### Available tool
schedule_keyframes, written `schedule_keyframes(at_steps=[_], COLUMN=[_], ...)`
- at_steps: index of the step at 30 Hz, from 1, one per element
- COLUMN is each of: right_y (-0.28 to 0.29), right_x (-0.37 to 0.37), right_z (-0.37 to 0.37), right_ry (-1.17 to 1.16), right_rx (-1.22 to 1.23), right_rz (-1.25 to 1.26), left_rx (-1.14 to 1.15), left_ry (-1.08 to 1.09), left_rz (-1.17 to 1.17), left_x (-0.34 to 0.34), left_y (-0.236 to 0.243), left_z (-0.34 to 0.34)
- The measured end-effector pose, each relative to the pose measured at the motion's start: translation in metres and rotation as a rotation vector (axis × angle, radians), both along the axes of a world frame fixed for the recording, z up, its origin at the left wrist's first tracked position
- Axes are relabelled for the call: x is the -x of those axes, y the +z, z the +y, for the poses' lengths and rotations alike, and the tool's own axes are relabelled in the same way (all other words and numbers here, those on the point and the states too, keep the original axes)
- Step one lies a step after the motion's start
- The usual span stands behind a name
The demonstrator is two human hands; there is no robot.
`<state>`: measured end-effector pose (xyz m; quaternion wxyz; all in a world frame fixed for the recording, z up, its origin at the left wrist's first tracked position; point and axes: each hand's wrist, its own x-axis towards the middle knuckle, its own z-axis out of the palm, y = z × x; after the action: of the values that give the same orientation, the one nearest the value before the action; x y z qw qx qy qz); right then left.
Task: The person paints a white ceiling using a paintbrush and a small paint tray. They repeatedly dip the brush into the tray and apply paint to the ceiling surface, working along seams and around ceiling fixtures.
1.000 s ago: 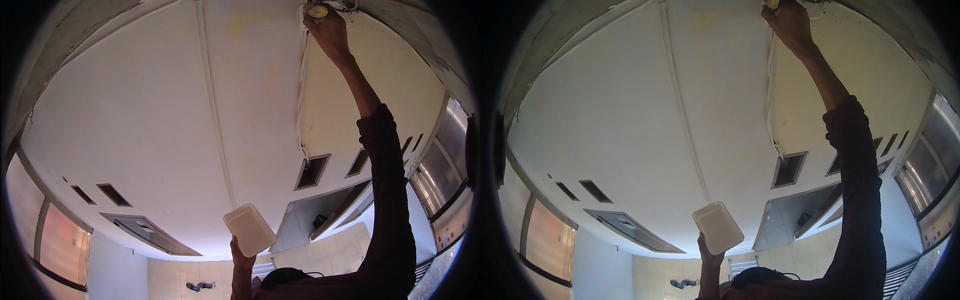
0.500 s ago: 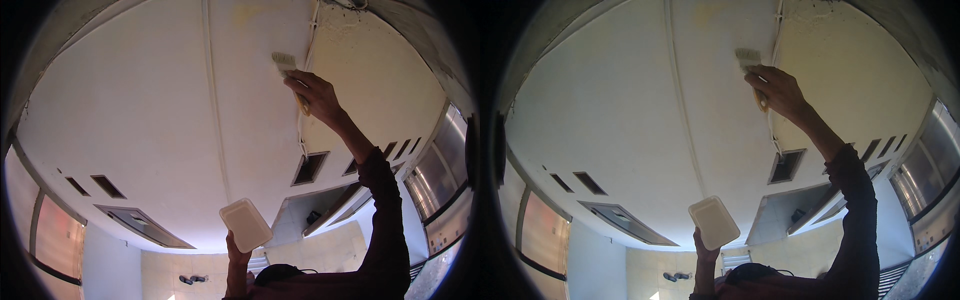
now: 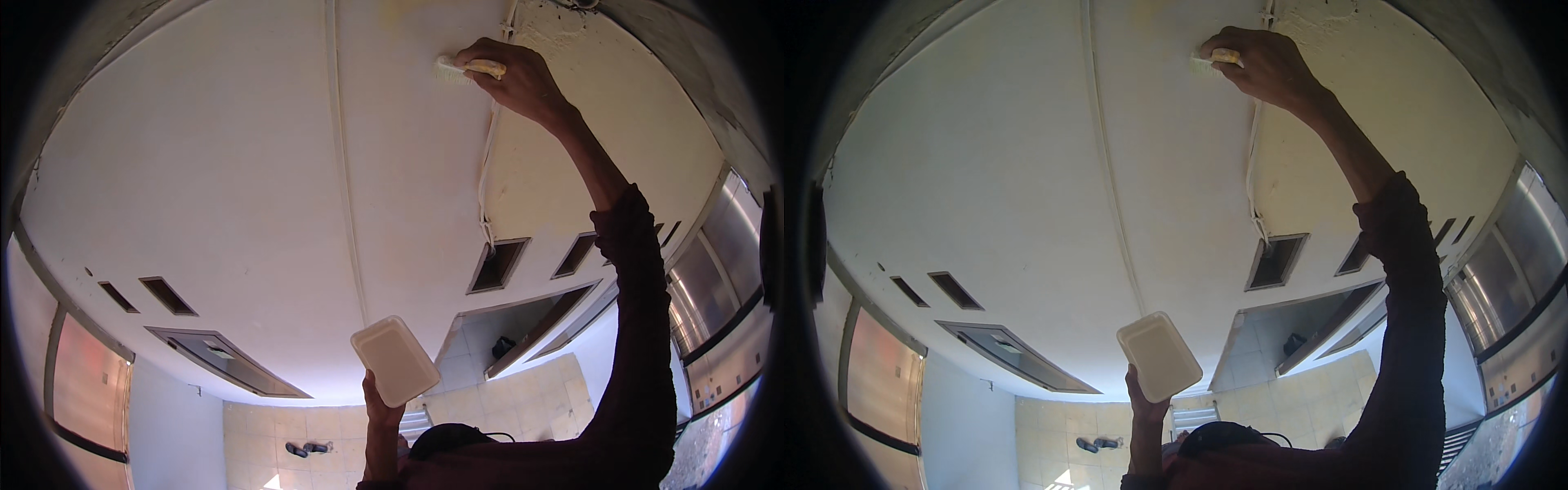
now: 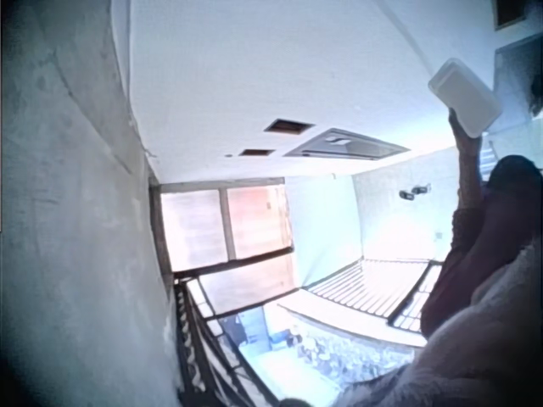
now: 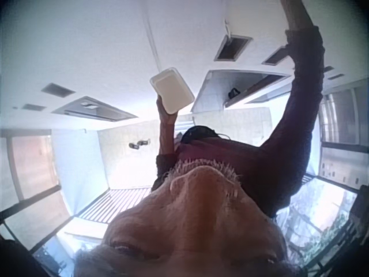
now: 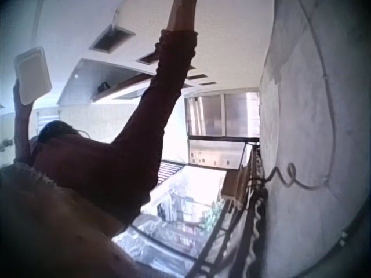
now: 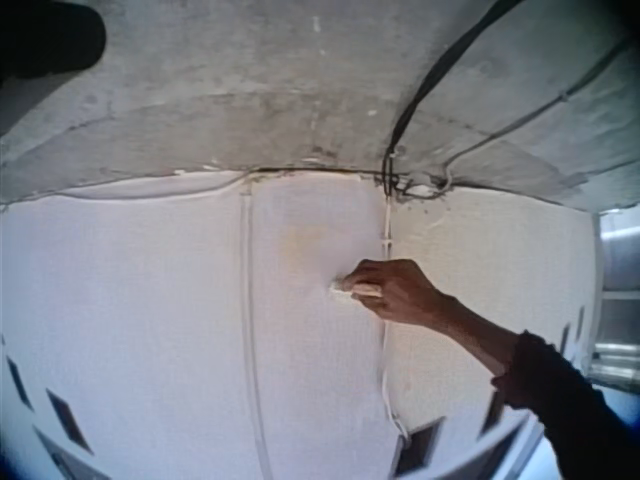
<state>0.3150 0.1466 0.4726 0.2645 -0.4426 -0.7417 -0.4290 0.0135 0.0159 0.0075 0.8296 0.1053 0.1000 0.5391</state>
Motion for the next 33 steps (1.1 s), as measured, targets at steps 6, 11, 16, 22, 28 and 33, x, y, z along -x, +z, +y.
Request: schedule_keyframes(at_steps=[6, 11, 16, 22, 28, 33], right_y=[0.014, -0.070, -0.122, -0.033, 0.054, 0.100], right_x=[0.006, -0.006, 0.017, 0.035, 0.032, 0.044], right_z=[0.004, -0.007, -0.013, 0.003, 0.015, 0.012], right_ry=[0.162, 0.021, 0.066, 0.148, 0.036, 0.057], right_rx=[-0.316, -0.126, 0.182, 0.177, -0.027, -0.064], right_rz=[-0.138, -0.219, -0.176, 0.061, 0.064, 0.086], left_rx=[-0.058, -0.090, -0.017, -0.067, -0.087, -0.100], left_ry=[-0.016, -0.055, -0.031, -0.036, -0.019, 0.003], left_rz=[-0.061, -0.102, -0.068, -0.107, -0.097, -0.122], left_x=[0.003, 0.002, 0.002, 0.004, 0.002, 0.006], left_y=[-0.003, -0.004, -0.002, -0.005, 0.001, -0.001], left_z=[-0.002, 0.000, -0.003, -0.004, -0.004, -0.003])
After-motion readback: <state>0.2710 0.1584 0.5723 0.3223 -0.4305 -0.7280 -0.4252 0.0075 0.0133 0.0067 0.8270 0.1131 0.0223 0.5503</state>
